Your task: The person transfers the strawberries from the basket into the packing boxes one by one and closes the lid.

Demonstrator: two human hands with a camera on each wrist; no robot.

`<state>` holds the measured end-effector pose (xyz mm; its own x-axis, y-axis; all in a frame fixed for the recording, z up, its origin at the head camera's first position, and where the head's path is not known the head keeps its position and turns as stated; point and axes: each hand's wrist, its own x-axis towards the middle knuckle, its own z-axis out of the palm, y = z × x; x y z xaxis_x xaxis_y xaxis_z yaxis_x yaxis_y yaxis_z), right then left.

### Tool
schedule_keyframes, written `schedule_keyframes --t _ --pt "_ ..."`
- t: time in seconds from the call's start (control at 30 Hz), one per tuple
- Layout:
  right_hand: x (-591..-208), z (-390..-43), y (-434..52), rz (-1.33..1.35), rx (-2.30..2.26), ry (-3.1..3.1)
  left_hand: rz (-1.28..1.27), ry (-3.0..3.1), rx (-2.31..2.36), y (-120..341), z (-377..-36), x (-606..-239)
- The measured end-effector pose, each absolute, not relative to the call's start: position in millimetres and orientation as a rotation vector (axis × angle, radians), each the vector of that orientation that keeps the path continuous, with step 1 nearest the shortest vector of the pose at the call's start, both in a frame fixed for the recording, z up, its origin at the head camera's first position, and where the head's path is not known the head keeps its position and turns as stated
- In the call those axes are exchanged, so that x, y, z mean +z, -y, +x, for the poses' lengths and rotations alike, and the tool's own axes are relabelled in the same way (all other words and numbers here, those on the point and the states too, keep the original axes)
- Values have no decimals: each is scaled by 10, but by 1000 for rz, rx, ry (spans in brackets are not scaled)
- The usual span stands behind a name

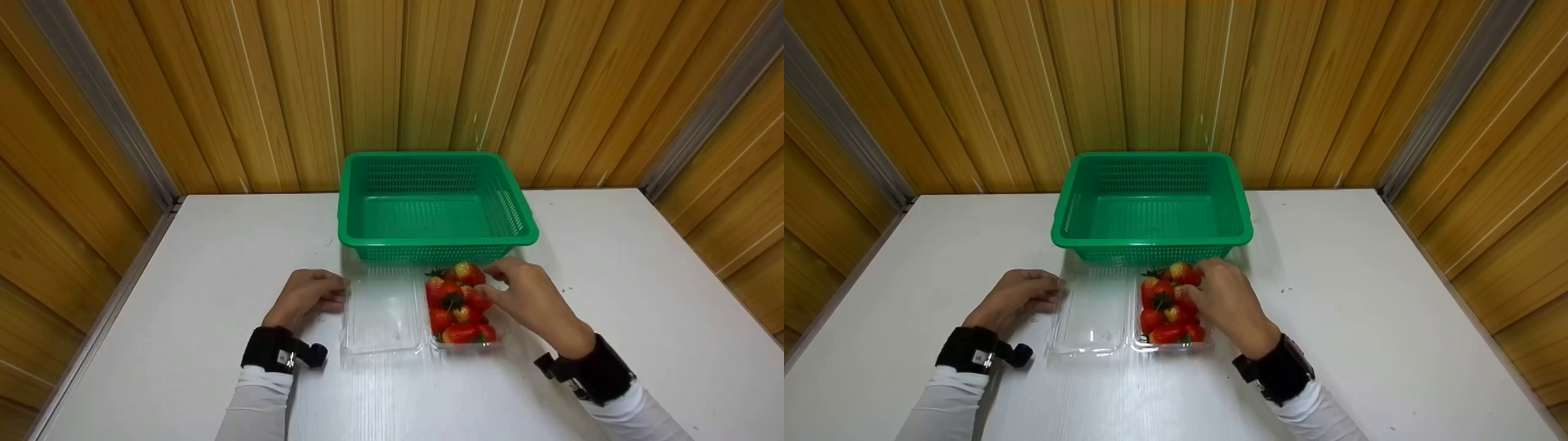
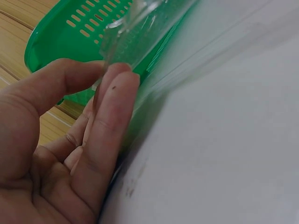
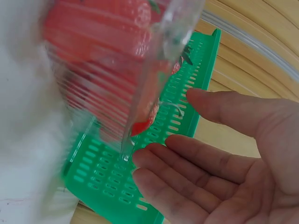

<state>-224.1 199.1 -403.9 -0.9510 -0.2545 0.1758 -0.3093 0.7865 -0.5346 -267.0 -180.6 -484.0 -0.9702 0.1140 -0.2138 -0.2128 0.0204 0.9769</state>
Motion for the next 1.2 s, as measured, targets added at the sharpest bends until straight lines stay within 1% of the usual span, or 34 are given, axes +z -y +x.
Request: schedule_keyframes --t 0.23,0.57,0.9,1.2 --pt "-4073 -2329 -2093 451 981 2790 -98 -2045 2060 1815 -2676 -4838" --pt "-4175 -2485 -2218 375 1084 2774 -123 -2005 2081 1815 -2680 -4840" --pt "-4335 -2653 -2284 240 1224 2762 -117 -2010 2071 1819 -2682 -4842" --pt "-4464 -2785 -2303 100 1640 2669 -115 -2013 2063 1821 -2673 -4839"
